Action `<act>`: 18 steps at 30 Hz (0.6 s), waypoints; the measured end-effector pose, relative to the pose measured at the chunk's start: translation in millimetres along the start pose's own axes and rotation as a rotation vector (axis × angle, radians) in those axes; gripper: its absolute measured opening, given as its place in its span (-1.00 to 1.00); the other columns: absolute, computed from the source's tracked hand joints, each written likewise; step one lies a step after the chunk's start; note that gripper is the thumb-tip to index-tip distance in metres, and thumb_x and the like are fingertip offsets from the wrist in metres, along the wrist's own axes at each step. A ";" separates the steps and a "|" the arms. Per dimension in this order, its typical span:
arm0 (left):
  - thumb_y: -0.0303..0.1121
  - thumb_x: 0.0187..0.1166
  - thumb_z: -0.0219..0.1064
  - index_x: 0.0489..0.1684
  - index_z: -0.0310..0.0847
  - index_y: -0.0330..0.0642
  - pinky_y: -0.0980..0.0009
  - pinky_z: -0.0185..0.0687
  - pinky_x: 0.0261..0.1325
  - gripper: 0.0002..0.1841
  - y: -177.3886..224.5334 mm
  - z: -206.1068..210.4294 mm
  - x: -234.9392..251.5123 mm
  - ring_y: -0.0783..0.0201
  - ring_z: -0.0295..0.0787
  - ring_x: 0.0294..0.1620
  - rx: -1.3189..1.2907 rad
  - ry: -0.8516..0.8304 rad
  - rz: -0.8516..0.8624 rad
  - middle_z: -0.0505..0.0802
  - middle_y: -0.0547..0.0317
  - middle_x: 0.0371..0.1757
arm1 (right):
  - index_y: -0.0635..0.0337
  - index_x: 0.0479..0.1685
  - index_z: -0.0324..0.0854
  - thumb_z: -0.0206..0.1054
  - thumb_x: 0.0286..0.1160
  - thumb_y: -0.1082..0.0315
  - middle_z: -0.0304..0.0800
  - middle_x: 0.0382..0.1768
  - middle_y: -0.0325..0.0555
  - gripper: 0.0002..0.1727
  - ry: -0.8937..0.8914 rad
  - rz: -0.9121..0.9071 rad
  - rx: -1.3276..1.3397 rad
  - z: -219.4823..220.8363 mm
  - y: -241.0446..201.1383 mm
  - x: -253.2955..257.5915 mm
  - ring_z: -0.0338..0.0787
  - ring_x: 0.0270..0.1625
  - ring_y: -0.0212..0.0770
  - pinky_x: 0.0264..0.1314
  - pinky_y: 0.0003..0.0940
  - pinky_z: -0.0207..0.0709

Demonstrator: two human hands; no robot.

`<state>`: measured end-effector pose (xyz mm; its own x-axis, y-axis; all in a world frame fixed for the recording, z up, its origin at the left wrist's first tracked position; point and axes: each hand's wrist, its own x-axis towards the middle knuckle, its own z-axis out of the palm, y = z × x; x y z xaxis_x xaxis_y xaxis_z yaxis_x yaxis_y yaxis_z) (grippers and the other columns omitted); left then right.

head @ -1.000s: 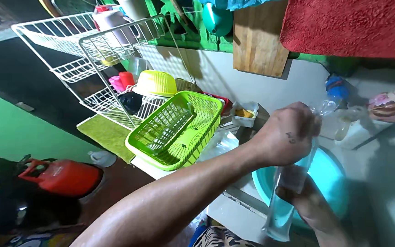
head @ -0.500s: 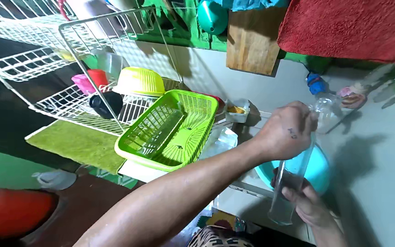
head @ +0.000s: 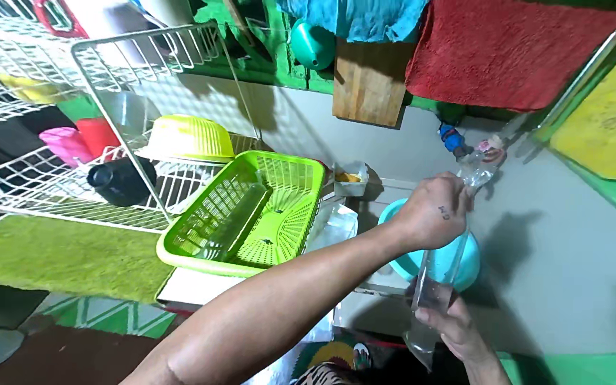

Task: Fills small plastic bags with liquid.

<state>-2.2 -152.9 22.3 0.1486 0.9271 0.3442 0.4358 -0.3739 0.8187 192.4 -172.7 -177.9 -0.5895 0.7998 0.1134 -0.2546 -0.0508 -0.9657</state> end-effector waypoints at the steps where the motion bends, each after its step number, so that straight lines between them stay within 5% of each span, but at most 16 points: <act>1: -0.43 0.84 0.05 -0.31 0.65 -0.38 0.31 0.64 0.01 -0.68 -1.1 -0.1 0.0 0.25 0.74 -0.12 -0.009 0.001 0.011 0.75 0.01 -0.19 | 0.35 0.43 0.48 0.72 0.17 0.22 0.78 0.27 0.16 -0.21 -0.080 0.011 0.054 -6.8 2.5 -1.7 0.82 0.28 0.06 0.31 0.00 0.75; 3: -0.43 0.84 0.06 -0.32 0.66 -0.39 0.32 0.64 0.01 -0.67 -3.4 1.5 -1.3 0.23 0.73 -0.12 -0.001 -0.022 0.035 0.74 0.00 -0.21 | 0.32 0.47 0.43 0.69 0.19 0.29 0.83 0.20 0.10 -0.21 -0.085 0.014 0.079 -5.5 5.4 -6.3 0.85 0.22 0.00 0.33 -0.02 0.75; 6: -0.42 0.83 0.07 -0.29 0.68 -0.39 0.30 0.59 -0.01 -0.68 -5.2 0.9 -2.1 0.21 0.67 -0.13 0.051 -0.056 0.045 0.69 0.00 -0.18 | 0.29 0.20 0.60 0.80 -0.10 0.26 0.91 -0.09 -0.15 -0.26 0.140 0.018 -0.035 12.6 6.5 -6.4 0.90 -0.04 -0.29 0.10 -0.31 0.81; 9: -0.45 0.81 0.09 -0.33 0.67 -0.39 0.31 0.65 -0.01 -0.70 -8.6 1.7 -4.9 0.22 0.72 -0.13 0.054 -0.007 0.084 0.73 -0.01 -0.18 | 0.41 0.44 0.41 0.75 0.07 0.31 0.84 0.18 0.10 -0.14 0.000 0.043 0.054 -2.6 10.1 -7.6 0.86 0.22 -0.03 0.32 -0.05 0.76; 13: -0.49 0.79 0.13 -0.41 0.65 -0.39 0.33 0.62 -0.12 -0.70 -8.7 5.2 -10.2 0.23 0.66 -0.21 0.081 0.038 0.102 0.69 -0.01 -0.20 | 0.33 0.24 0.60 0.81 -0.09 0.29 0.91 -0.03 -0.11 -0.24 0.101 0.030 -0.024 13.7 17.4 -4.3 0.90 0.01 -0.26 0.16 -0.28 0.80; 16: -0.49 0.79 0.10 -0.39 0.65 -0.40 0.31 0.66 -0.11 -0.70 -12.2 5.6 -8.1 0.23 0.72 -0.20 0.048 0.052 0.091 0.72 -0.01 -0.21 | 0.45 0.44 0.41 0.73 0.09 0.36 0.79 0.25 0.16 -0.16 -0.031 0.057 0.099 3.3 25.2 -1.3 0.82 0.30 0.02 0.39 -0.03 0.72; 18: -0.48 0.81 0.08 -0.37 0.64 -0.38 0.31 0.70 -0.07 -0.69 -16.7 7.7 -8.7 0.24 0.76 -0.18 0.028 0.052 0.096 0.75 -0.01 -0.21 | 0.41 0.44 0.42 0.68 0.14 0.45 0.84 0.20 0.09 -0.23 -0.089 0.046 0.109 3.2 27.8 1.6 0.85 0.24 -0.05 0.37 -0.06 0.74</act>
<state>-4.0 -154.5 2.0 0.1454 0.8840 0.4443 0.4467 -0.4594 0.7677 181.9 -174.8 -203.9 -0.6669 0.7391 0.0945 -0.3049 -0.1549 -0.9397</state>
